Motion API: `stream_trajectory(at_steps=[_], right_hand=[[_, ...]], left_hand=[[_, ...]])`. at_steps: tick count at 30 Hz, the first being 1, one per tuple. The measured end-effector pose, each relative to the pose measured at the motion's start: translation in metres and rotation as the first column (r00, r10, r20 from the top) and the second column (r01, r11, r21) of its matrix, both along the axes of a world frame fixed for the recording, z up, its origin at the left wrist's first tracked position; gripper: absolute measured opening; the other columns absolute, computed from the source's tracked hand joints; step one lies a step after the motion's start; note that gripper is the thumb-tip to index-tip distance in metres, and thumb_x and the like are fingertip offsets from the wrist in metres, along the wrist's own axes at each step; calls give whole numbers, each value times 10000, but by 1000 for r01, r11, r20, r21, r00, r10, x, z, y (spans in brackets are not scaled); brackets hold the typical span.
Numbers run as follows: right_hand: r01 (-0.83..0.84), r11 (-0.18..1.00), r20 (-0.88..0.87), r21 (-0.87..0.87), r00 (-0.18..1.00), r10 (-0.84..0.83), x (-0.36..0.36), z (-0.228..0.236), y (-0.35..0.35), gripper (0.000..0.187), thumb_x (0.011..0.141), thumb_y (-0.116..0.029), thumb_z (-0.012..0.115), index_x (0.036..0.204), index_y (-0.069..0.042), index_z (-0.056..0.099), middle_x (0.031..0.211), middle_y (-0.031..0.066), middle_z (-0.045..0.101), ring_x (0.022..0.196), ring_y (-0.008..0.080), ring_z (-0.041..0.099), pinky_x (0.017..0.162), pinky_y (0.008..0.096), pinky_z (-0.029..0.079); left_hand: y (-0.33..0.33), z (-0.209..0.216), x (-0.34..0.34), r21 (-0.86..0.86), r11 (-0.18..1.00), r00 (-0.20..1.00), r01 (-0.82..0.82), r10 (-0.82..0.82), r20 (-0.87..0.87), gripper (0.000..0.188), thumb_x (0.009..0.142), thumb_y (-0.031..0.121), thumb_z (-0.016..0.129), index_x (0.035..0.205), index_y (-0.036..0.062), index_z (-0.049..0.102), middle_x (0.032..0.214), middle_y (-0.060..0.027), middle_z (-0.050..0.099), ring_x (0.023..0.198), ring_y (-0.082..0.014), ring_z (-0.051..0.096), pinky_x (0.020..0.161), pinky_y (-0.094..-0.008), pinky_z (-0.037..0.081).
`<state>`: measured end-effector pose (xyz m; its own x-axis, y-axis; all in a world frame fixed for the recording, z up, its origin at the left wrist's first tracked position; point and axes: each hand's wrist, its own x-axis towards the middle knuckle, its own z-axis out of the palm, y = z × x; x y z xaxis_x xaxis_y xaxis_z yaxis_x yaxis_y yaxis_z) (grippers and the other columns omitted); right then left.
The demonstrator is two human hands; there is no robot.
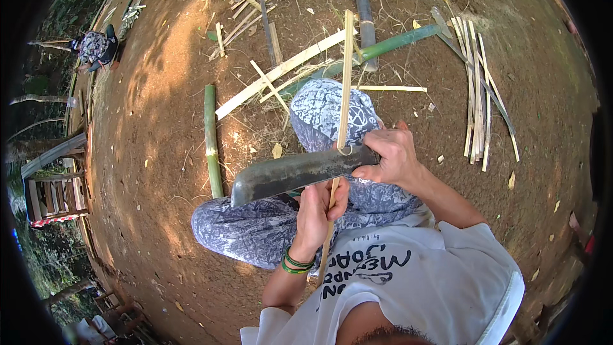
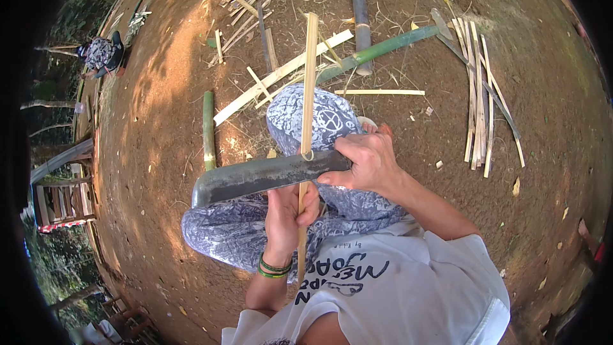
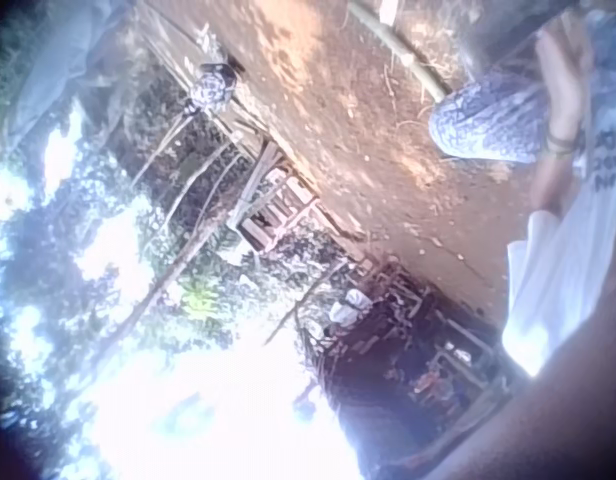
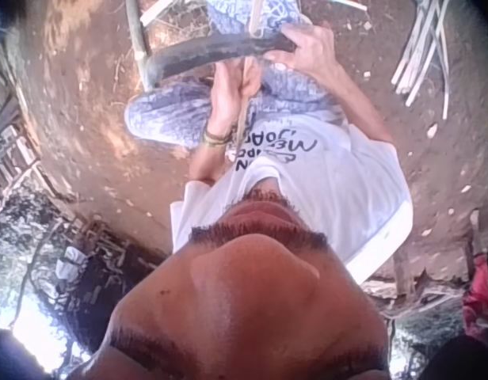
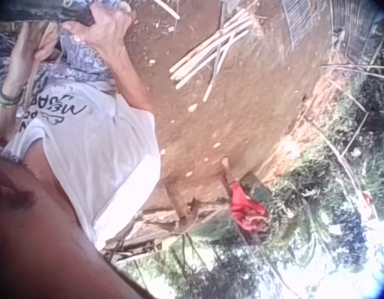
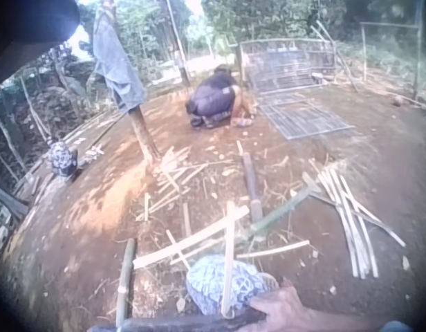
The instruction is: The person sits on the ground and uses a large knife to shave thin strips from a bamboo pole. They repeatedly scrape the blade along the bamboo to create fine slivers, holding the pole with one hand and the knife with the other.
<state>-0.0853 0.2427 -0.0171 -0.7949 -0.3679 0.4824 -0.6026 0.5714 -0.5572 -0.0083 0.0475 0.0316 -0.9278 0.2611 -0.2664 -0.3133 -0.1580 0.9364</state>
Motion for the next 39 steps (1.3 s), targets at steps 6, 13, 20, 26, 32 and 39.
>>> stream_trajectory(at_steps=[6,13,20,26,32,39], right_hand=[[44,994,48,-102,998,-40,-2,-4,1,687,768,-709,650,633,-41,560,534,90,524,479,291,556,486,424,409],[278,927,327,-252,926,-189,-41,-10,37,710,895,-682,523,744,2,634,497,129,492,454,296,547,466,400,412],[29,983,183,-183,983,5,-20,2,15,685,837,-687,603,668,-23,584,528,128,525,469,306,552,468,408,410],[-17,999,136,46,991,10,-9,10,0,628,750,-655,692,619,-56,553,554,94,582,510,300,586,477,444,398],[12,1000,147,16,989,-14,-10,5,6,597,744,-635,701,627,-65,569,552,81,583,510,283,592,484,434,404],[-44,998,100,54,994,38,-6,11,2,599,737,-620,721,620,-60,546,541,79,572,491,289,587,494,422,419]], left_hand=[[6,12,18,-63,996,997,-68,70,25,810,1013,660,173,1309,-47,437,686,41,366,516,-37,293,457,-201,238],[-17,-5,60,120,992,997,34,-42,60,626,1078,417,340,1554,24,235,734,28,395,531,-28,319,455,-173,261],[-5,0,8,292,936,966,-197,135,220,493,1084,208,357,1564,152,261,735,22,372,514,-38,301,440,-183,222],[10,2,-18,185,975,982,-124,93,165,446,1082,181,366,1524,124,337,720,30,356,510,-37,302,437,-193,239],[8,1,-11,100,991,992,-83,73,107,329,1080,174,378,1380,82,477,710,2,460,519,-47,413,447,-193,321],[3,-16,-27,249,949,979,-192,165,122,159,1076,194,396,1125,78,492,810,-87,587,536,-114,517,441,-223,391]])
